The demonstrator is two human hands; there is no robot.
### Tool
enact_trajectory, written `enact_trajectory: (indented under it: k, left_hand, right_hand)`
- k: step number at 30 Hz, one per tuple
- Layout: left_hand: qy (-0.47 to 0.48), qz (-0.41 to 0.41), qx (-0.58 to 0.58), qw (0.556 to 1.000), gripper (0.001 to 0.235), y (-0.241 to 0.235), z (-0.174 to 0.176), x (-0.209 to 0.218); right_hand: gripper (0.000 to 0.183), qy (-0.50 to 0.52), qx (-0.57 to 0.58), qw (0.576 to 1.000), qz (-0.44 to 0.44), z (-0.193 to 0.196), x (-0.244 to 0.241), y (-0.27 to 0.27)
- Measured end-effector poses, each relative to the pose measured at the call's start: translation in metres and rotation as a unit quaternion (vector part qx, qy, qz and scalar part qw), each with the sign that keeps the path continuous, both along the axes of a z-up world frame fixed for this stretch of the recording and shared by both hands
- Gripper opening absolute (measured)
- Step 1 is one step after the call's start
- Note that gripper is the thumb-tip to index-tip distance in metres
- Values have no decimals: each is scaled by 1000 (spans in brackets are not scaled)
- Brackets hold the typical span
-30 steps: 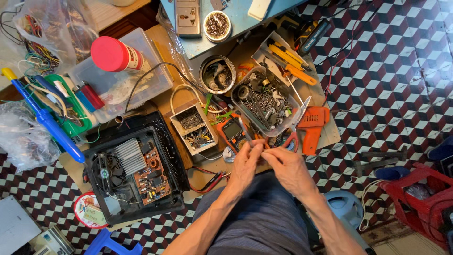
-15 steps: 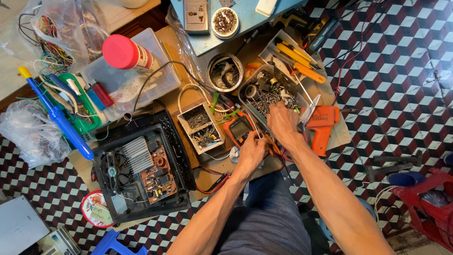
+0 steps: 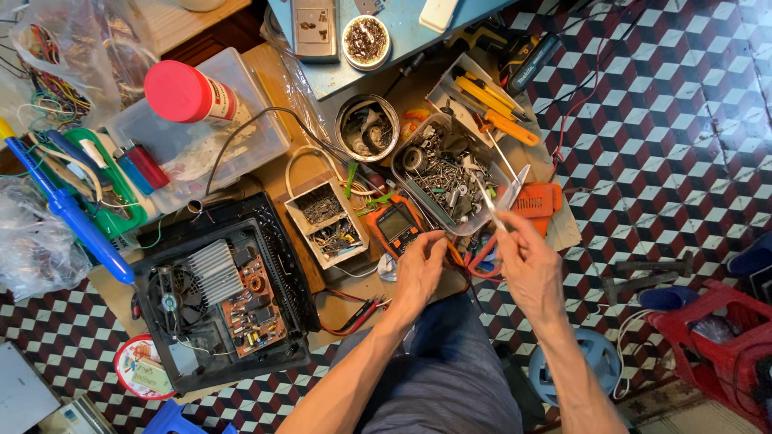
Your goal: The person works at a cluttered electronics workbench, using a multimeter to test components and a cordless drill to remove screws from a circuit board. They handle a circuit board, a multimeter, a drill, and various small parts from a container.
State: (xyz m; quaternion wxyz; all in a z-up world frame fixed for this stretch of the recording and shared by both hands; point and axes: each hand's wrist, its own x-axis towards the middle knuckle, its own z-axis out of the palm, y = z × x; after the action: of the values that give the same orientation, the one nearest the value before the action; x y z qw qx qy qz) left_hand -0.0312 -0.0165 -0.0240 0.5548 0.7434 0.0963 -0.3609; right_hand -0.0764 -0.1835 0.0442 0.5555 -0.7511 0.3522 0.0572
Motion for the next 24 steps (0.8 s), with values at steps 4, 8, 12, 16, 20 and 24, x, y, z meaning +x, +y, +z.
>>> enact_trajectory:
  k: [4, 8, 12, 16, 20, 24]
  left_hand:
    - [-4, -54, -42, 998, 38, -4, 2, -2]
    - [-2, -94, -1, 996, 37, 11, 12, -11]
    - [11, -82, -8, 997, 36, 25, 10, -19]
    - [35, -69, 9, 997, 37, 37, 0, -21]
    - [37, -60, -10, 997, 37, 47, -3, -23]
    - [48, -73, 4, 996, 37, 49, 2, -22]
  right_hand:
    - [38, -62, 236, 970, -20, -8, 4, -9]
    - [34, -56, 119, 991, -16, -37, 32, -4]
    - [24, -39, -92, 995, 26, -57, 52, -6]
    - [17, -183, -195, 959, 93, -48, 50, -10]
    - [21, -127, -124, 983, -36, -33, 41, -1]
    - [20, -160, -46, 986, -26, -46, 57, 13]
